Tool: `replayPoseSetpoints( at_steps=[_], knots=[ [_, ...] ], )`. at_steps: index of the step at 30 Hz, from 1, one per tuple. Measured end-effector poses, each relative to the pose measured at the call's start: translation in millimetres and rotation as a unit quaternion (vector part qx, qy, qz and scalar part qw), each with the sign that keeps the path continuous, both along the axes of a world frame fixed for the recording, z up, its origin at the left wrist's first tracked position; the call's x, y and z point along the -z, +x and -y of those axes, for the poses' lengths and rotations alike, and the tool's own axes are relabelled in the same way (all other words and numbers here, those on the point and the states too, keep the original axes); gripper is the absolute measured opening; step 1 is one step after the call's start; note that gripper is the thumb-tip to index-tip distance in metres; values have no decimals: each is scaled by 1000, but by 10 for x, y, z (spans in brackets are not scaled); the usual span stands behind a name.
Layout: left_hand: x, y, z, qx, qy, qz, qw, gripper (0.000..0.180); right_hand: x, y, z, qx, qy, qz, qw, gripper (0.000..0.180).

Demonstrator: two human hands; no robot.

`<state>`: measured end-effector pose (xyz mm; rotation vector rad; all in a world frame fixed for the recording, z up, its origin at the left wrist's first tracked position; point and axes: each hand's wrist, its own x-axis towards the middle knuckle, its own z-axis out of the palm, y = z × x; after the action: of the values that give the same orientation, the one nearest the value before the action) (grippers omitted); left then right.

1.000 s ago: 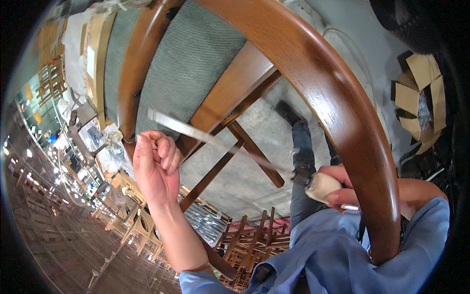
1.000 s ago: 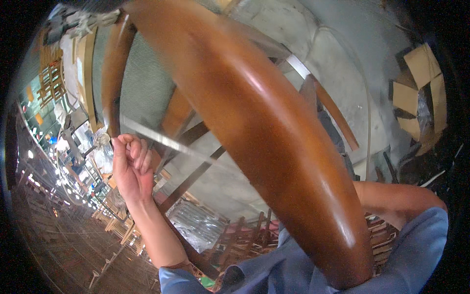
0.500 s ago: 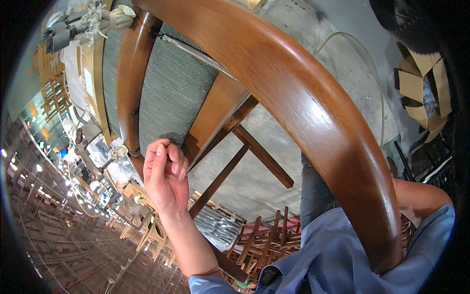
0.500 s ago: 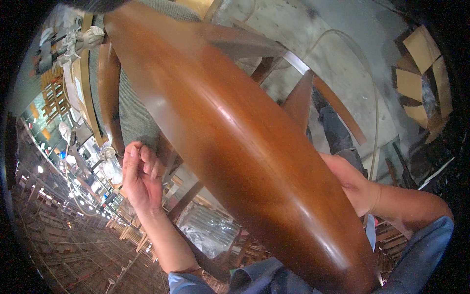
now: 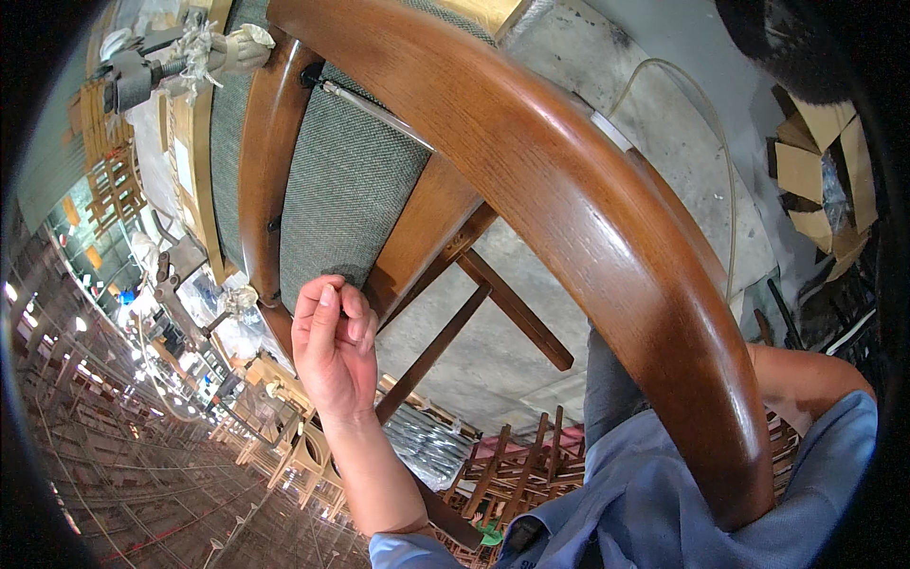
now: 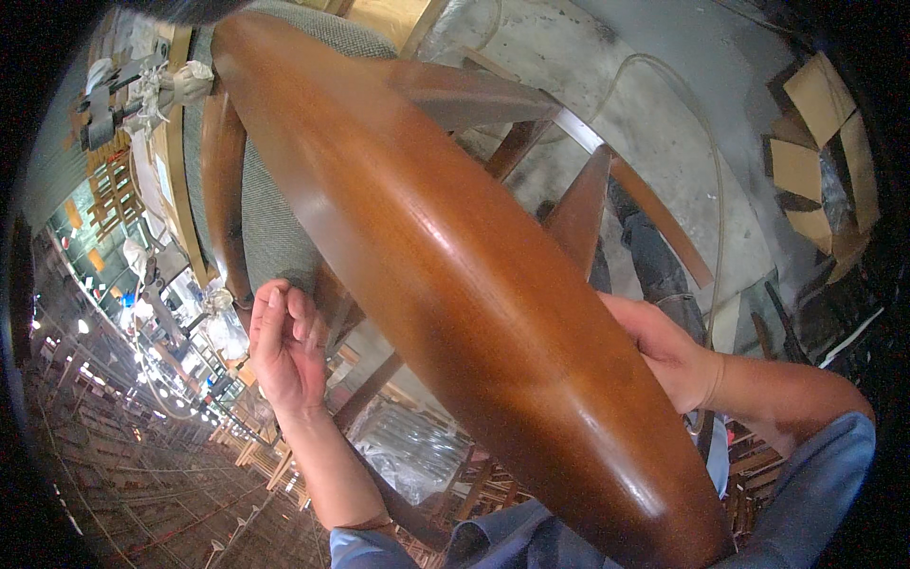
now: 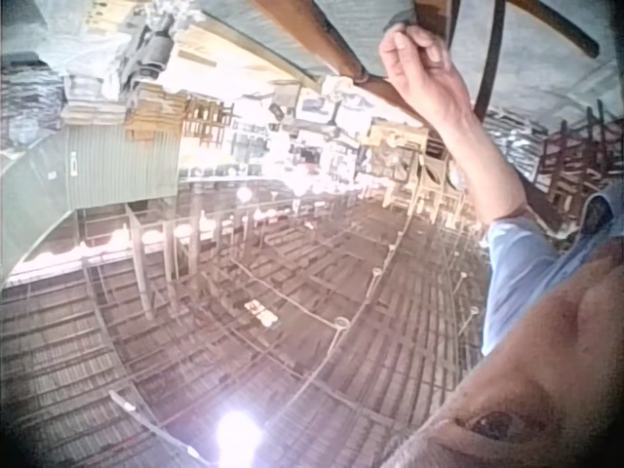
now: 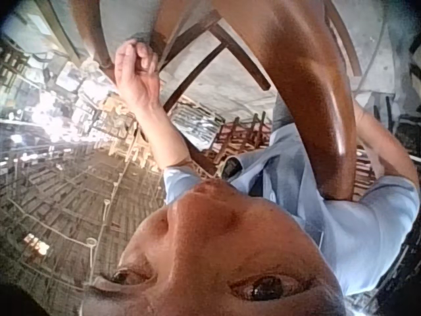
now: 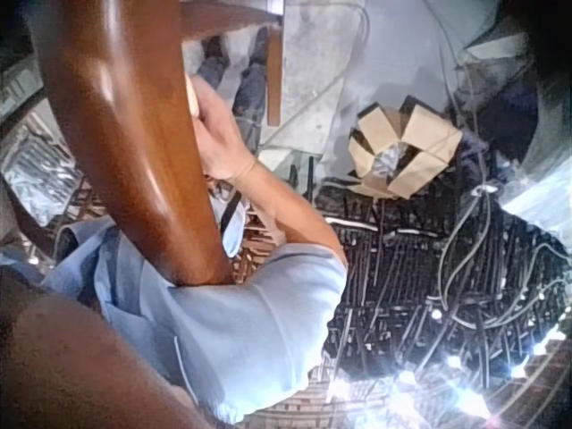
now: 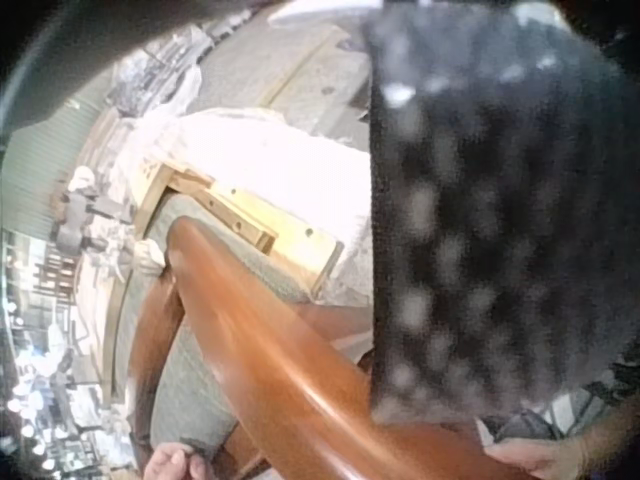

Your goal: The person assembles a dining chair by attaching the seat cushion to the wooden frame. They use a pneumatic drill to secure the cushion with screws and then place the completed chair on a stack.

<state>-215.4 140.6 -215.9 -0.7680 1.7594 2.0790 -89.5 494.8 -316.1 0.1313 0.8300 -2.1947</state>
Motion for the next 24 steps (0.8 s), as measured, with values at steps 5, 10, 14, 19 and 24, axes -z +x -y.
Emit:
replayPoseSetpoints(
  at_steps=[5,10,14,19,24],
  knots=[
    [-1,17,18,0,-6,-1,1000,17,-16,16,84,9,-41,33,999,55],
    [-3,38,13,-7,-5,-1,1000,17,-40,79,107,10,-66,74,995,49],
    [15,5,16,1,0,-1,1000,17,-57,126,87,13,-24,45,999,42],
    [7,27,30,-5,-6,1,1000,17,3,104,78,5,21,-33,999,36],
    [-7,39,-13,-10,-7,5,1000,17,-139,-94,-107,-8,6,-5,1000,43]
  ],
)
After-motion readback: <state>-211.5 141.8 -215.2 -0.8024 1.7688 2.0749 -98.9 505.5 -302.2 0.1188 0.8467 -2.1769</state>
